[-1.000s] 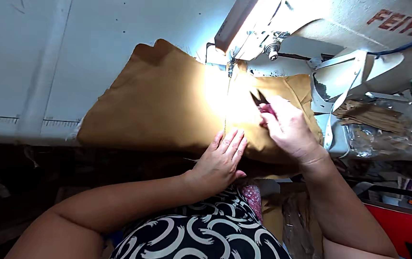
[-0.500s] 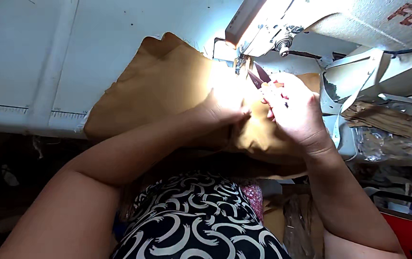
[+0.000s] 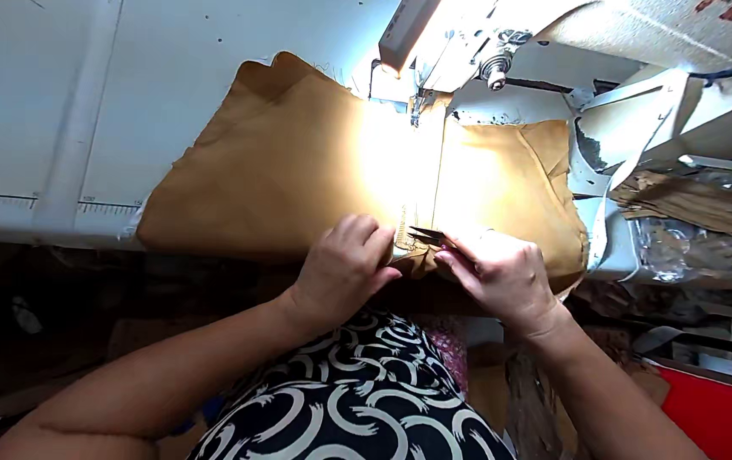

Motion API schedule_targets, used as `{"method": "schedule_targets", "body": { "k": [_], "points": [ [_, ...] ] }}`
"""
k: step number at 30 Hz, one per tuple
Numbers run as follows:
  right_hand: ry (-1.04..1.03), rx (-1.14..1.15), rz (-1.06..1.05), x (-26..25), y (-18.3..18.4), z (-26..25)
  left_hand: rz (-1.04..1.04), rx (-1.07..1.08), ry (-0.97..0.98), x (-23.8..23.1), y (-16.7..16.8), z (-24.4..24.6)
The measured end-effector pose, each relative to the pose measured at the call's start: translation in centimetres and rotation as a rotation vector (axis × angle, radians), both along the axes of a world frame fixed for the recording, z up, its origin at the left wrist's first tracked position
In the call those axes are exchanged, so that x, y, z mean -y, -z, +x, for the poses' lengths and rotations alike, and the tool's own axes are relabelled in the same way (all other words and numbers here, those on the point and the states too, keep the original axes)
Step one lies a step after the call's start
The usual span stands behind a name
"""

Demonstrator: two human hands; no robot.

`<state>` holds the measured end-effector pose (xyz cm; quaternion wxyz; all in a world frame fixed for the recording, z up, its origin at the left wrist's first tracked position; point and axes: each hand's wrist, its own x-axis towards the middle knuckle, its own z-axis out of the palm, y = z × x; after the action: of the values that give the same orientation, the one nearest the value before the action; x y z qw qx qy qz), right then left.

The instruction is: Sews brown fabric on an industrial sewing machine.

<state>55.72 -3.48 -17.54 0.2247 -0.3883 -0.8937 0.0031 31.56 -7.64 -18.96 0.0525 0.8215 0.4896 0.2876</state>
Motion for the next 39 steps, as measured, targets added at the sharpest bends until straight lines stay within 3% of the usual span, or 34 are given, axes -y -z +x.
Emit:
{"method": "schedule_targets", "body": {
  "k": [13,39],
  "points": [
    [0.054,0.056,0.051,0.4,-0.5,-0.2,0.087,0.143,-0.069,-0.2,0.6,1.8],
    [0.012,0.106,0.135,0.3,-0.7,-1.2,0.050,0.153,-0.055,-0.1,0.6,2.6]
  ]
}}
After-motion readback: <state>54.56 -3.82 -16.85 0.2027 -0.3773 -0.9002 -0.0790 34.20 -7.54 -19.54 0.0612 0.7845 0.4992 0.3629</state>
